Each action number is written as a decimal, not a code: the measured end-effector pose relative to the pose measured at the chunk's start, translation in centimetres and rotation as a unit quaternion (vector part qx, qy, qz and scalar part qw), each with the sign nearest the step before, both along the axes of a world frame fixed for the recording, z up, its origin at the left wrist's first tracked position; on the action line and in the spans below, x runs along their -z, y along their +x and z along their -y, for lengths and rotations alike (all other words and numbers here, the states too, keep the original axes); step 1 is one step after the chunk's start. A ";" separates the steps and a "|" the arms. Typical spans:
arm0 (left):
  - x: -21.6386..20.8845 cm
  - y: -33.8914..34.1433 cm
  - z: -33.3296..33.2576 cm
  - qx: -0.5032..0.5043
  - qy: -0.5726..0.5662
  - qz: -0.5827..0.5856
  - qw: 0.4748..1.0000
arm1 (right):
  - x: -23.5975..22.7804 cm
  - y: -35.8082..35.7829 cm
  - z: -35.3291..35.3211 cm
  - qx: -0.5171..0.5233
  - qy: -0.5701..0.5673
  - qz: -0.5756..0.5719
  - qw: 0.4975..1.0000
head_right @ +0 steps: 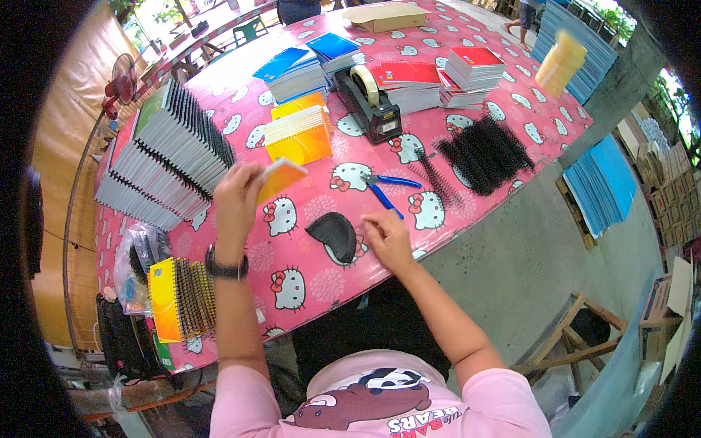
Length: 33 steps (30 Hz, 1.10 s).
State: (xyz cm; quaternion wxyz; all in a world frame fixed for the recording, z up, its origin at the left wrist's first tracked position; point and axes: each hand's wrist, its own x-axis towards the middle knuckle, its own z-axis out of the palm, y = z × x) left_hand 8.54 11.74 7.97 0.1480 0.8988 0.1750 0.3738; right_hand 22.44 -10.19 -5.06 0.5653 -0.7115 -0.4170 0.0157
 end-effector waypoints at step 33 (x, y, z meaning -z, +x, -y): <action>7.7 -7.0 13.3 0.000 -0.069 -0.014 0.998 | -6.8 -3.7 3.4 -0.257 -0.158 -0.117 0.946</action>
